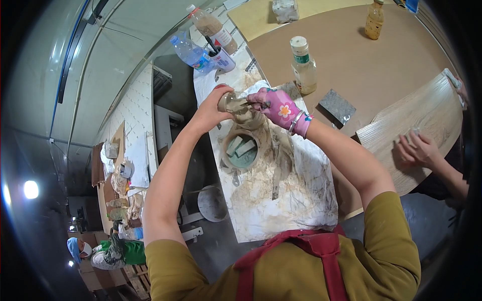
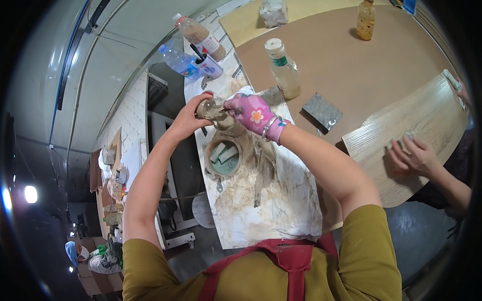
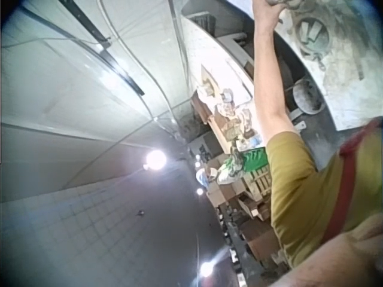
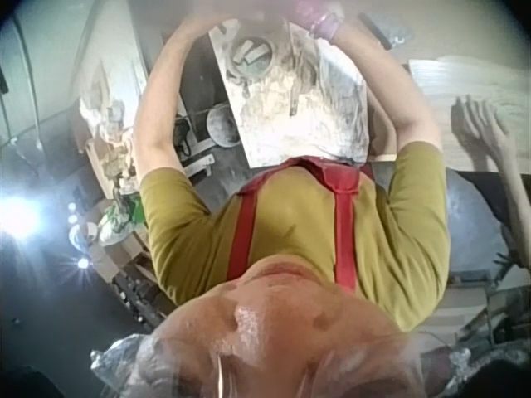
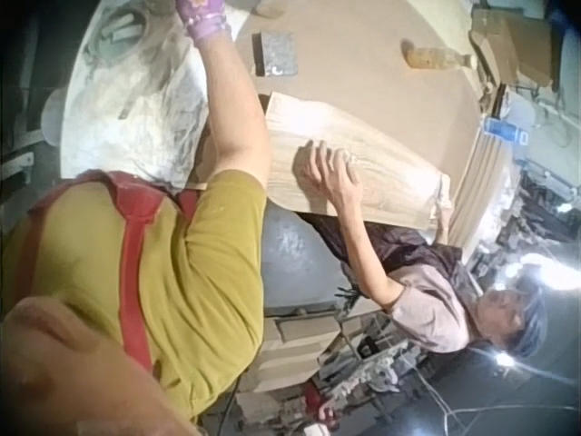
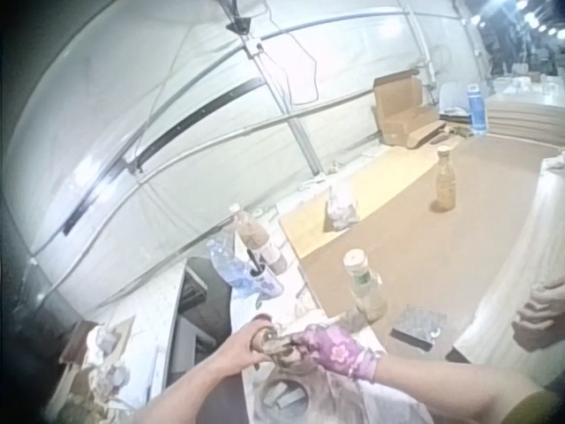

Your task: The person cleans a workspace, holds a metal canister and applies its contents to a wood surface, and then uses a scraper to work on a sheet of veneer.

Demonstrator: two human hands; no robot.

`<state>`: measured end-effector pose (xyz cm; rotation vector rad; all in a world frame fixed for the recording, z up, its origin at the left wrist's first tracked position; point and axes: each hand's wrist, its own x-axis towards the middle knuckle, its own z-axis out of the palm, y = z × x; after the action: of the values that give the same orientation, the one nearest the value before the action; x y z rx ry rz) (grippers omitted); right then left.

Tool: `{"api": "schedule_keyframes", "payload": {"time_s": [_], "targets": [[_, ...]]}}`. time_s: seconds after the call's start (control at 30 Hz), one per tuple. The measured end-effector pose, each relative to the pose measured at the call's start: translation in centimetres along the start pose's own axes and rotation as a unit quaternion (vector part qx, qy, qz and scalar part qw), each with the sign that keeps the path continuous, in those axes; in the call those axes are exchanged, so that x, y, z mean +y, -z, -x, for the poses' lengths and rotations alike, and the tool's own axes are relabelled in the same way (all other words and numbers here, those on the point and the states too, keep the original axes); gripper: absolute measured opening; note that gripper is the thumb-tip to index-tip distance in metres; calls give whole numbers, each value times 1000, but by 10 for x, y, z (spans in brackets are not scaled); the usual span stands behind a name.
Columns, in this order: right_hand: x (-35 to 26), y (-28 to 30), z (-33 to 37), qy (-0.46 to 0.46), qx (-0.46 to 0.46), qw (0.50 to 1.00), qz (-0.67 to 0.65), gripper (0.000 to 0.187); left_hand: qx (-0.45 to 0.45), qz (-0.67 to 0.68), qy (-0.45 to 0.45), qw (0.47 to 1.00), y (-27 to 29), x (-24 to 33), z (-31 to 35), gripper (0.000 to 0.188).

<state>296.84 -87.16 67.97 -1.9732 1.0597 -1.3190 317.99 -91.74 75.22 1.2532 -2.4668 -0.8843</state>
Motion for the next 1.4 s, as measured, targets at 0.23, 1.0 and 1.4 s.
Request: {"api": "schedule_keyframes", "payload": {"time_s": [0.23, 1.0, 1.4], "targets": [[-4, -20, 11, -56, 37, 997, -24, 24, 34, -71, -62, 995, -3, -11, 15, 65], [3, -54, 10, -182, -23, 983, 11, 20, -33, -146, 30, 988, 6, 9, 32, 64], [8, -26, 16, -217, -24, 974, -65, 21, -52, -74, -43, 995, -7, -1, -5, 62]]}}
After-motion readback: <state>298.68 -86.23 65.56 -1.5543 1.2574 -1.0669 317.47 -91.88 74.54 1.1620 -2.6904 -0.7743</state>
